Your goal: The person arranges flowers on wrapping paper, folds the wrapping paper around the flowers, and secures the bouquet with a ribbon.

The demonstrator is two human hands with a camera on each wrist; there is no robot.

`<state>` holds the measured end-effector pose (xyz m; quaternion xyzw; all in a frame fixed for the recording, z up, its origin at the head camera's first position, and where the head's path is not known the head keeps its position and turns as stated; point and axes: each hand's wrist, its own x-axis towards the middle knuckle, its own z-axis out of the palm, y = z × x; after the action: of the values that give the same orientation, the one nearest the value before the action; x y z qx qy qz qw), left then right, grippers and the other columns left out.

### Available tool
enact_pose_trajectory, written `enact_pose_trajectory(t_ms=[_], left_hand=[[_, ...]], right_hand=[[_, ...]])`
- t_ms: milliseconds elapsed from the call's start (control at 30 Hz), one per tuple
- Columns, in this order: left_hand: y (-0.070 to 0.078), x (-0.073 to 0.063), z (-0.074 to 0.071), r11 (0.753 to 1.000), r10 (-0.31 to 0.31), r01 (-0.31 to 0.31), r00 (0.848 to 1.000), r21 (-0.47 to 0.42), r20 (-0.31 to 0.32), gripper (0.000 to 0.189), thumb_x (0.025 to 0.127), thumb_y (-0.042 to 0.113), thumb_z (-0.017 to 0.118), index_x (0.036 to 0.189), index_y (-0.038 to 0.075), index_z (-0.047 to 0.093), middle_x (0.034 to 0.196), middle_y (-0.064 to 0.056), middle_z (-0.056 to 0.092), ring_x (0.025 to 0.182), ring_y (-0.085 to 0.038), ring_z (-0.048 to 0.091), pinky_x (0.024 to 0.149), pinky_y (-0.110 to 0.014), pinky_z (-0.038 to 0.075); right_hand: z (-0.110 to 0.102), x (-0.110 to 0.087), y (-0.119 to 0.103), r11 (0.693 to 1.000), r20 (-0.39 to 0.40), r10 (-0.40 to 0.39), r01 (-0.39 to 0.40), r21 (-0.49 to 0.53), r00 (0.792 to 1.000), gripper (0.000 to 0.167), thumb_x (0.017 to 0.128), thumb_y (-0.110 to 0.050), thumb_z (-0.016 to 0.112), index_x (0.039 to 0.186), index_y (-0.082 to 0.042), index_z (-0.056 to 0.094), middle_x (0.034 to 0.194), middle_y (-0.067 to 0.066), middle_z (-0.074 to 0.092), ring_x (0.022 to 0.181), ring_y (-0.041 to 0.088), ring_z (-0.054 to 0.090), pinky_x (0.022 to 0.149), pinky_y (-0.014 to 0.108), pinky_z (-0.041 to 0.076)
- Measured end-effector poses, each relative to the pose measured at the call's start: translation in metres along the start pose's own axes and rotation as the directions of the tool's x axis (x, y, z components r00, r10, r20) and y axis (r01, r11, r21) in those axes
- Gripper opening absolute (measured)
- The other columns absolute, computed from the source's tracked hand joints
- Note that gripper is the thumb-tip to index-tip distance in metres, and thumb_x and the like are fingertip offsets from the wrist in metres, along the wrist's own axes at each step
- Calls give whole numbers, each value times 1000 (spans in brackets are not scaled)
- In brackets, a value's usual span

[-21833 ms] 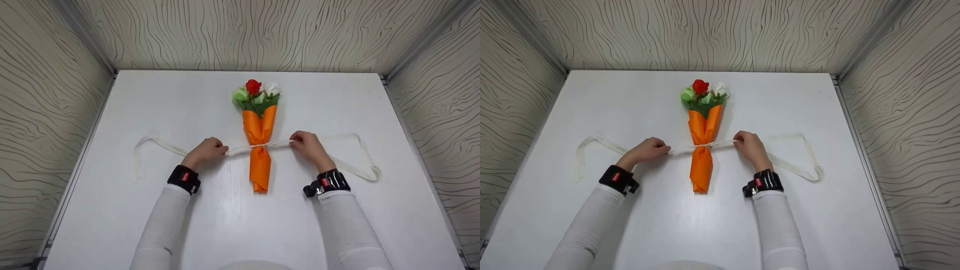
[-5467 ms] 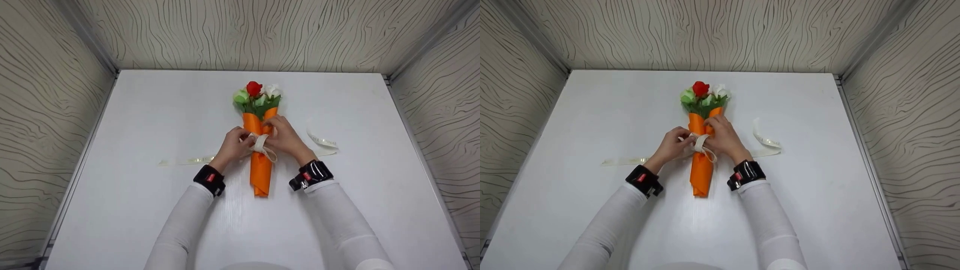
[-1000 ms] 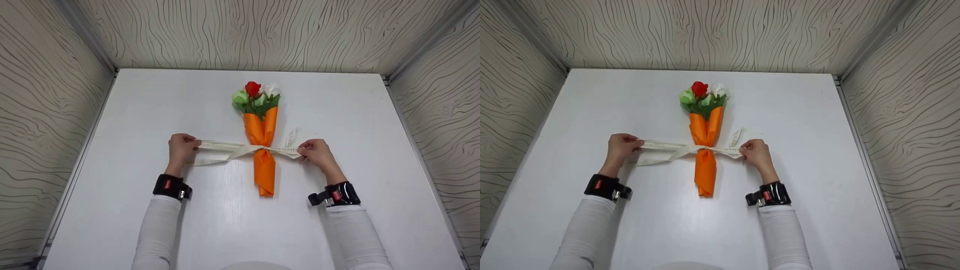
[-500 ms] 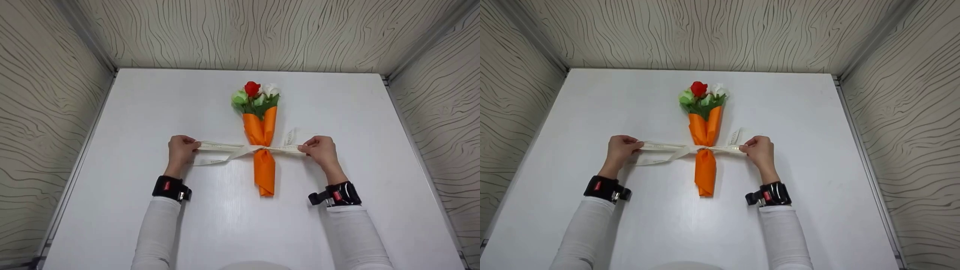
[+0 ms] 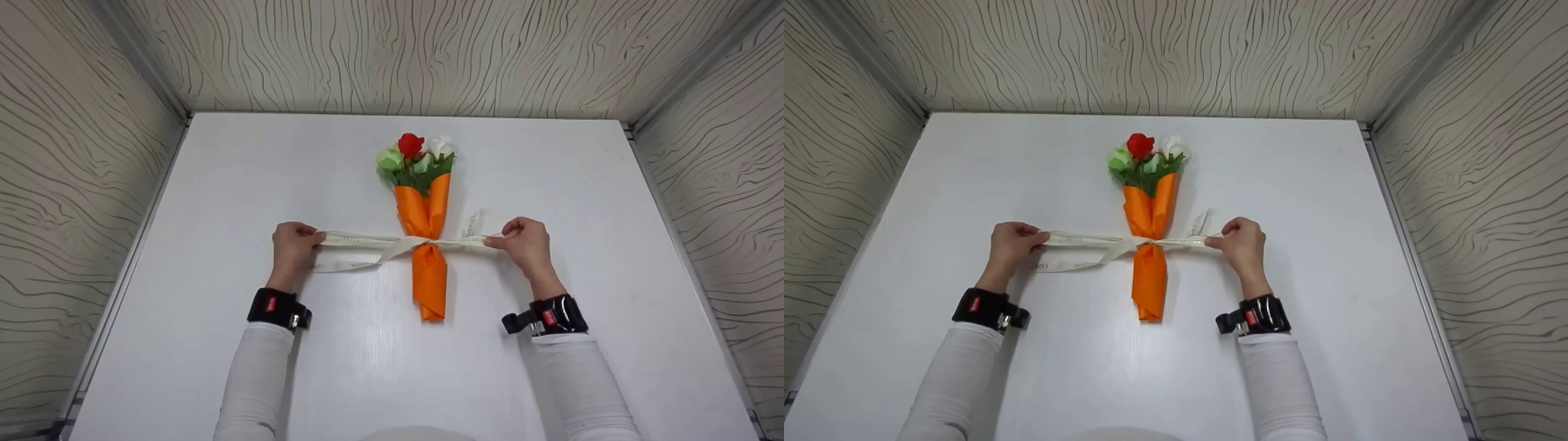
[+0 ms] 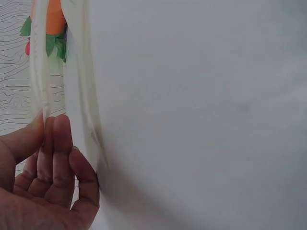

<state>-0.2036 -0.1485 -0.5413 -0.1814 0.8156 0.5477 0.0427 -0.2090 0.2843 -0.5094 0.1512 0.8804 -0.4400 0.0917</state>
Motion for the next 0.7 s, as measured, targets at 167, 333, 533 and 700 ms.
enact_pose_trajectory(t_ms=[167,333,533,700], left_hand=[[1,0,-7,998,-39,41,998,-48,40,25,84,6,76,101,-9,66,90,-17,67,70,-22,69,66,-30,56],[2,4,-13,992,-76,85,993,-94,95,33,86,11,77,110,-9,65,101,-18,66,79,-21,70,74,-33,56],[5,6,-14,989,-55,68,993,-129,102,34,86,13,78,109,-7,65,101,-19,68,78,-20,70,80,-38,56],[7,6,-14,989,-48,57,997,-136,63,30,85,11,78,105,-8,65,98,-19,67,73,-19,69,79,-39,56]], right_hand=[[-10,2,5,1000,196,27,-28,0,980,41,84,-23,80,110,4,66,94,8,62,84,20,56,71,31,48],[-14,5,7,997,283,9,-30,72,959,34,91,-21,73,110,5,62,97,12,69,91,26,65,78,34,52],[-15,4,2,994,206,-7,-16,112,979,34,85,-20,78,103,3,60,80,3,68,73,16,63,72,35,50],[-15,4,3,995,109,25,-36,97,994,38,80,-22,83,100,1,60,77,1,62,69,15,56,63,29,44]])
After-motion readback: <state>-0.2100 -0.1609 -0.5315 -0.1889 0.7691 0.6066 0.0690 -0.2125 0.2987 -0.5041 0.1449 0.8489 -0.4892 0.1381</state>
